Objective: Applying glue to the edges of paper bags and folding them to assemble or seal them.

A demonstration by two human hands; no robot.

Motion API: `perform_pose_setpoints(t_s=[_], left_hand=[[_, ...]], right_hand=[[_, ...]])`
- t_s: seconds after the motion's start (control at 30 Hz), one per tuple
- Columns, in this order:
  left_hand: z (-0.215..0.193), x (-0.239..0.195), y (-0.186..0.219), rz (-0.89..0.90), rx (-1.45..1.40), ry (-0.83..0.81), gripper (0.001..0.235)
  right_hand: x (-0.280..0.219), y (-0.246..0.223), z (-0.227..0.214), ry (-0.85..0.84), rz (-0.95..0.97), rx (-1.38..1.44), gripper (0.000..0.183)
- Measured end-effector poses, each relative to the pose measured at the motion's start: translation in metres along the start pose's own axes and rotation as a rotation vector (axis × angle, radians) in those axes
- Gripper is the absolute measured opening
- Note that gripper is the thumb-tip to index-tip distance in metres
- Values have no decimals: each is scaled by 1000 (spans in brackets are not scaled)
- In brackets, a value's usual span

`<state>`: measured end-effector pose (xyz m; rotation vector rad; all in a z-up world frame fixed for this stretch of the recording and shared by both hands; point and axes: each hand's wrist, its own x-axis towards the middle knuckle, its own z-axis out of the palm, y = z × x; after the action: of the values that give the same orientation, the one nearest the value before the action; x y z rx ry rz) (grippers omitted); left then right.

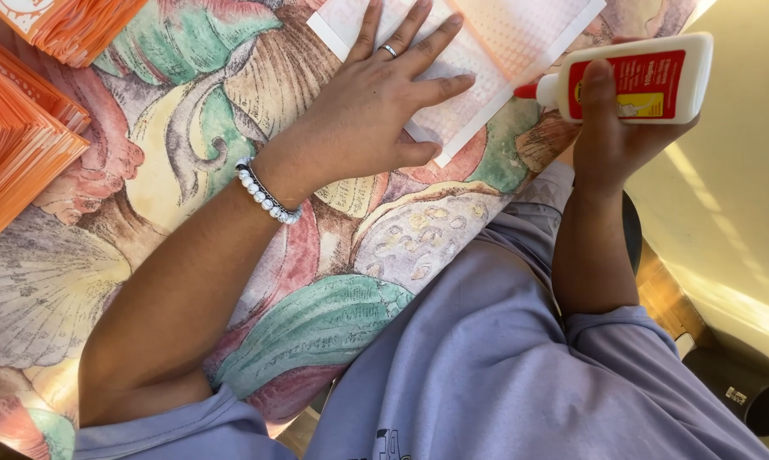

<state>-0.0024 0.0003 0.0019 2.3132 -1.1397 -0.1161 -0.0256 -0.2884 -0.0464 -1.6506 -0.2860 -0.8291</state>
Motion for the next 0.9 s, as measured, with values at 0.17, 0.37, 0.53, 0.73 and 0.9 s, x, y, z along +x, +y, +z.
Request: perform_pose_setpoints(t_s=[0.17,0.37,0.53,0.73,0.9], left_hand=[[2,-1,-2,4,-12,13,68],[-2,0,2,-18,-17,-22,67],[-1,1,1,-9,-6,-14,69],[0,0,1,-27,-10,-16,68],[-3,1,2,-20,-32,-11,67]], right_hand=[[-14,-25,9,-52,100,-16,26],[-23,-20,7,-4,136,0,28],[-35,-42,16,-80,122,14,23],[-25,-20,12,-57,80,-69,23],[-29,-20,12,-60,128,-10,24]])
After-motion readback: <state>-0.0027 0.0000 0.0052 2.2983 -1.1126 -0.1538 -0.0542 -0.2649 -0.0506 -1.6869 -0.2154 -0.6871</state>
